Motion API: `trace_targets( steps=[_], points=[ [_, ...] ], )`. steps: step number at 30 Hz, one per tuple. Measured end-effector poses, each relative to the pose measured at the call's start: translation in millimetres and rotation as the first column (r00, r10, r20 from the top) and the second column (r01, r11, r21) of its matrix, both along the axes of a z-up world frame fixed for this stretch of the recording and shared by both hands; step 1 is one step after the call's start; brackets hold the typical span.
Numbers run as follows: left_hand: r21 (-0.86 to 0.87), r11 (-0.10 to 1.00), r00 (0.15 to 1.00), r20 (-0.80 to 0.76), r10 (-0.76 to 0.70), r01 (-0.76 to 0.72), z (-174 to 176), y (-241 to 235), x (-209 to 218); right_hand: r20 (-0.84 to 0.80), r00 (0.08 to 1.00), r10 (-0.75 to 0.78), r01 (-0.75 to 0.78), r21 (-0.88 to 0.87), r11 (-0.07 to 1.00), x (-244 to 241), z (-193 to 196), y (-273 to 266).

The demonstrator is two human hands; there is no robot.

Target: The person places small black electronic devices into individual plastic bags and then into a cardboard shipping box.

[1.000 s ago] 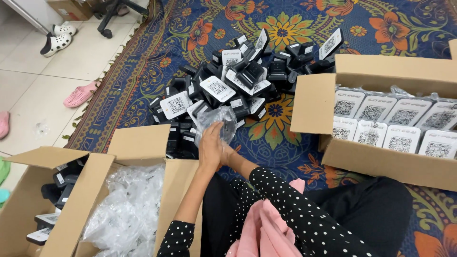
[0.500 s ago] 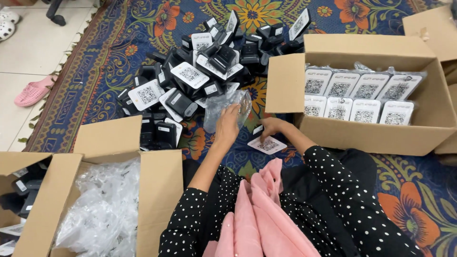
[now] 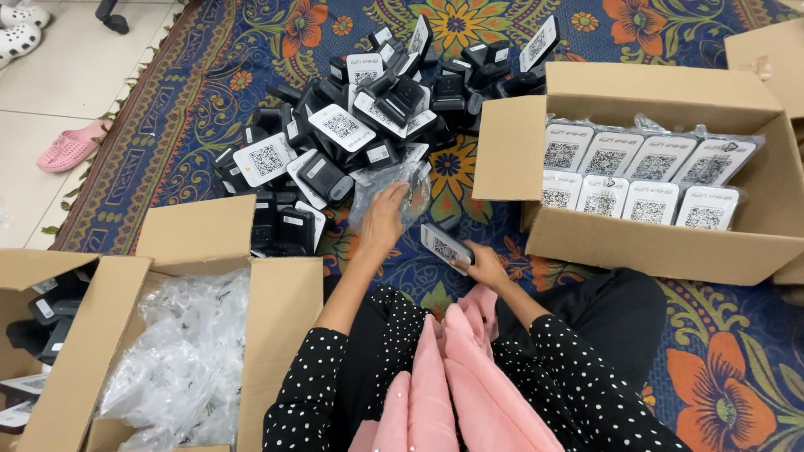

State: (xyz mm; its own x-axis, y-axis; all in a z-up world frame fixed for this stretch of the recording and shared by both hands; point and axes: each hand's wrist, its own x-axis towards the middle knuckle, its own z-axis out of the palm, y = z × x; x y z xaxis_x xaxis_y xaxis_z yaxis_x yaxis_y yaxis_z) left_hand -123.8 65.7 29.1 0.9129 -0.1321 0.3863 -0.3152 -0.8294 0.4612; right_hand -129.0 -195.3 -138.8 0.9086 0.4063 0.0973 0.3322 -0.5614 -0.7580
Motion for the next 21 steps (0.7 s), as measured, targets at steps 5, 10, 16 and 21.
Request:
trace_targets(
  steps=[5, 10, 16, 21],
  points=[
    [-0.028, 0.999, 0.999, -0.015, -0.047, 0.046, 19.8, 7.6, 2.2, -0.647, 0.757, -0.090, 0.478, 0.454, 0.752, 11.0, 14.7, -7.2],
    [-0.067, 0.981, 0.984, 0.018, -0.178, 0.179, 27.0, 17.8, 16.0, -0.640, 0.752, 0.157, 0.506, 0.713, 0.485, 20.1, 67.7, -51.4],
    [-0.240, 0.914, 0.916, -0.157, -0.370, 0.327, 56.9, -8.8, 32.3, -0.468, 0.801, 0.373, 0.466, 0.879, 0.102, 30.8, 106.0, -74.6],
    [-0.368, 0.816, 0.840, -0.143, -0.523, 0.446, 81.8, -33.2, 38.0, -0.317, 0.833, 0.453, 0.307, 0.947, 0.098, 39.8, 112.3, -68.2]
  ],
)
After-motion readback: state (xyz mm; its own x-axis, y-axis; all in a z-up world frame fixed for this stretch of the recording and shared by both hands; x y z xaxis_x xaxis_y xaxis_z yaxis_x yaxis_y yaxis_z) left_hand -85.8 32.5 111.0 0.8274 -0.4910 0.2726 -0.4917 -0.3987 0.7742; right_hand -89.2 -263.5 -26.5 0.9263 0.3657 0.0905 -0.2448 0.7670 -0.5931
